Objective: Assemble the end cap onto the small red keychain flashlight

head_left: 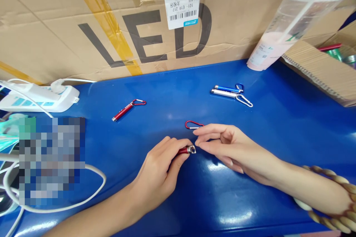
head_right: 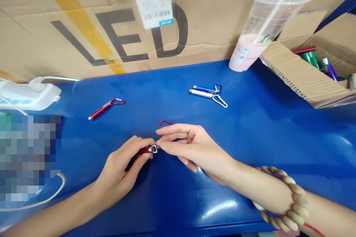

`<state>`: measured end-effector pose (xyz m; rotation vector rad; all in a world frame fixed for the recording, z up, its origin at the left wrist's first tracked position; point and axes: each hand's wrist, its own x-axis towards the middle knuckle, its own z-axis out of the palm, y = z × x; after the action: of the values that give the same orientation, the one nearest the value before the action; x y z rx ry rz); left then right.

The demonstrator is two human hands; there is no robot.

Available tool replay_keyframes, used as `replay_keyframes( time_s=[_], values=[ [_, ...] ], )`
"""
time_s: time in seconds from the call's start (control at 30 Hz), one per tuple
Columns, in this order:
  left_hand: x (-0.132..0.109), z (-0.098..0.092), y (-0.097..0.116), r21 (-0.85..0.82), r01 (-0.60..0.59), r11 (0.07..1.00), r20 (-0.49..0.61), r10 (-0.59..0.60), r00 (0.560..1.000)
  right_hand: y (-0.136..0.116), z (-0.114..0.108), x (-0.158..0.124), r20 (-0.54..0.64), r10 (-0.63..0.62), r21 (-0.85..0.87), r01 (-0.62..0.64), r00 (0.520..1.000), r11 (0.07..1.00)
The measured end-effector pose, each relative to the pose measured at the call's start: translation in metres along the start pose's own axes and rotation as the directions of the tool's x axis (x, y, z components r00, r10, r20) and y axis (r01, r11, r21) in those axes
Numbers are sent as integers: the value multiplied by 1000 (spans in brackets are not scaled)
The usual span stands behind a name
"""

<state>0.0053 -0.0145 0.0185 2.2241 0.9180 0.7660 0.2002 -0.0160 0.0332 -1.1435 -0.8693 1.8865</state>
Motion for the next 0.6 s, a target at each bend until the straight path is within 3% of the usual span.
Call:
replay_keyframes(
  time_s=[0.6],
  values=[
    [1, 1, 0, -23, 12, 1000, 3, -12, 1000, -5, 2, -1, 0, 62, -22, -62, 998, 998]
  ],
)
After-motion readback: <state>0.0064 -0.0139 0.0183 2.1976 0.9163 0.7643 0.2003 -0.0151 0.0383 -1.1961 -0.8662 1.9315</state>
